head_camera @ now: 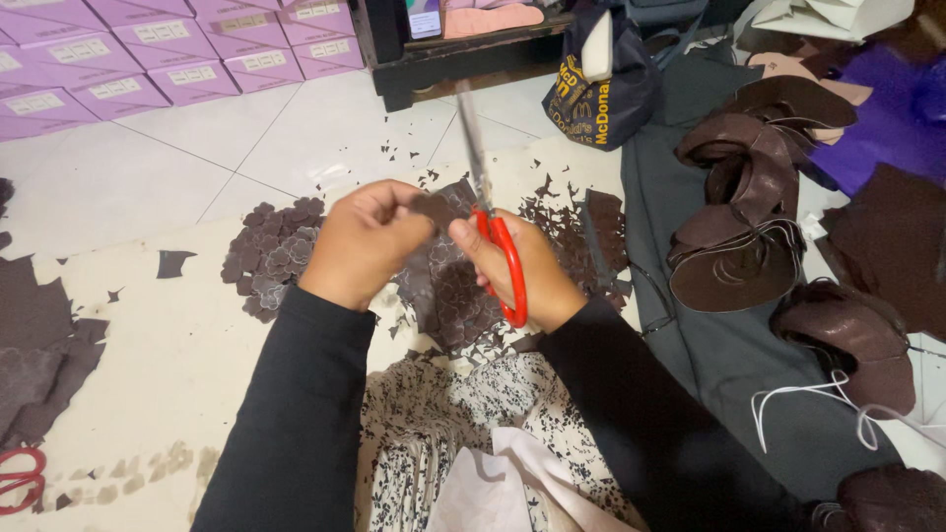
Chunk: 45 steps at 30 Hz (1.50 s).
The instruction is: The person sits on the floor and uses red-handled scissors to cut small flower-shaped pieces from a dark brown sheet with a white pattern. Cut pieces are placed in a growing pile to the left while offcuts remain scattered nearby.
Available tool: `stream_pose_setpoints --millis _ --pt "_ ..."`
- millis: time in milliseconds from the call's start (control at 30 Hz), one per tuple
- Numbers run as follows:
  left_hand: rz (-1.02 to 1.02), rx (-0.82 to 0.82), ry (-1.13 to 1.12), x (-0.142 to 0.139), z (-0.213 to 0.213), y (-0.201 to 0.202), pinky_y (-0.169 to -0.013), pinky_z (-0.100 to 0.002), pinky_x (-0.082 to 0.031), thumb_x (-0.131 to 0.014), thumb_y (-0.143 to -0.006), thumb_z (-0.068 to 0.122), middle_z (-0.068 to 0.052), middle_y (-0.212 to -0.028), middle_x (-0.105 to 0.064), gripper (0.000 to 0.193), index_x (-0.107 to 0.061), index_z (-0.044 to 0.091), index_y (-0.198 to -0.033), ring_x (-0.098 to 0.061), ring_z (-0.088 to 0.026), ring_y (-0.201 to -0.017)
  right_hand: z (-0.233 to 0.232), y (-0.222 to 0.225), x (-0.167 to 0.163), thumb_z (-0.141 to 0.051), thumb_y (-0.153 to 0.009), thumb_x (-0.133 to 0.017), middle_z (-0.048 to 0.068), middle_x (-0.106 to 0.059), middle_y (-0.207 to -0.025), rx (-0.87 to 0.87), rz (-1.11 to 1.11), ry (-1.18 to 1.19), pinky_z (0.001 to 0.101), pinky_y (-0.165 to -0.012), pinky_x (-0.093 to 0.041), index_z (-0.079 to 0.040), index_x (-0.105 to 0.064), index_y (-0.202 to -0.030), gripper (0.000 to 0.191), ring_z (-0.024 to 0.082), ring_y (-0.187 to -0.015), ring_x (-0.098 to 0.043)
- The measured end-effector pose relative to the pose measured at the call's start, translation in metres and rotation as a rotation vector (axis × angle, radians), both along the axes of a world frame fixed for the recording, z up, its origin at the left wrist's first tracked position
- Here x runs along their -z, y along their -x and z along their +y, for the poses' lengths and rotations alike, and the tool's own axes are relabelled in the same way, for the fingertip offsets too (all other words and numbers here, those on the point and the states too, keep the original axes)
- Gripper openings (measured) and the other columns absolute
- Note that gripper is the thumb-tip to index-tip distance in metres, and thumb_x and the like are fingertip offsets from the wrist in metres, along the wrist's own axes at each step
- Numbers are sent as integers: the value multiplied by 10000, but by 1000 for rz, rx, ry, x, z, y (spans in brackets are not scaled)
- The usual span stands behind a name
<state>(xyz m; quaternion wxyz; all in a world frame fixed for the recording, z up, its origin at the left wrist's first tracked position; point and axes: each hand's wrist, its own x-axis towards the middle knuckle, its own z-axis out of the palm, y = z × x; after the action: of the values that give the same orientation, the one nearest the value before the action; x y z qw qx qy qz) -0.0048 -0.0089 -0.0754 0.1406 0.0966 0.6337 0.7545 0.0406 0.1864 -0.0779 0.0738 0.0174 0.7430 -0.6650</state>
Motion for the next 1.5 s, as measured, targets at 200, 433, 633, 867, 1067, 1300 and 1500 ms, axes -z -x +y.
stream_pose_setpoints --millis 200,433,633,867,1067,1300,1500 --pt "99 72 136 1 15 -8 -602 -170 -428 -720 -859 -28 16 -837 -581 250 -678 13 -1102 -492 -32 -687 -1 2 3 -289 -918 -713 -18 -602 -742 111 21 141 249 -549 -486 -40 -639 -1090 312 85 -613 -574" --pt "-34 89 -4 -3 19 -8 -669 -222 -535 -717 -949 131 -11 -895 -719 120 -692 37 -1019 -633 -60 -750 6 0 -5 -235 -984 -683 4 -625 -750 104 110 308 256 -628 -513 -24 -649 -1042 221 101 -665 -603" --pt "-94 -137 -177 -7 16 -1 -691 -254 -576 -680 -957 133 -26 -929 -729 105 -644 56 -1019 -699 -93 -803 5 -2 -10 -350 -979 -682 -36 -551 -722 -55 45 -50 244 -568 -439 -69 -617 -931 293 64 -622 -515" --pt "-23 -277 -168 -12 13 0 -725 -242 -595 -663 -977 78 -37 -948 -717 119 -621 21 -1073 -713 -106 -838 -4 -9 -17 -481 -927 -662 -11 -521 -674 -171 -109 -184 259 -483 -392 -72 -607 -940 414 88 -550 -472" --pt "27 -312 -182 -22 15 -4 -691 -234 -599 -655 -950 33 -30 -900 -676 163 -617 -2 -1105 -733 -122 -821 -7 -11 -25 -574 -914 -610 -47 -545 -710 -237 -70 -153 240 -514 -464 -82 -596 -1013 502 57 -590 -536" --pt "172 -405 -115 -25 17 -7 -669 -218 -577 -683 -942 25 -48 -949 -697 209 -608 -6 -1135 -680 -82 -785 -7 -13 -20 -589 -942 -570 -16 -528 -689 -258 -68 -207 252 -503 -428 -76 -582 -919 513 77 -572 -502" --pt "187 -418 -147 -26 19 -9 -698 -212 -590 -687 -938 20 -50 -960 -697 210 -603 -8 -1128 -678 -67 -800 -7 -11 -15 -618 -960 -514 -45 -522 -695 -239 -44 -154 239 -521 -455 -94 -559 -867 535 66 -588 -520"
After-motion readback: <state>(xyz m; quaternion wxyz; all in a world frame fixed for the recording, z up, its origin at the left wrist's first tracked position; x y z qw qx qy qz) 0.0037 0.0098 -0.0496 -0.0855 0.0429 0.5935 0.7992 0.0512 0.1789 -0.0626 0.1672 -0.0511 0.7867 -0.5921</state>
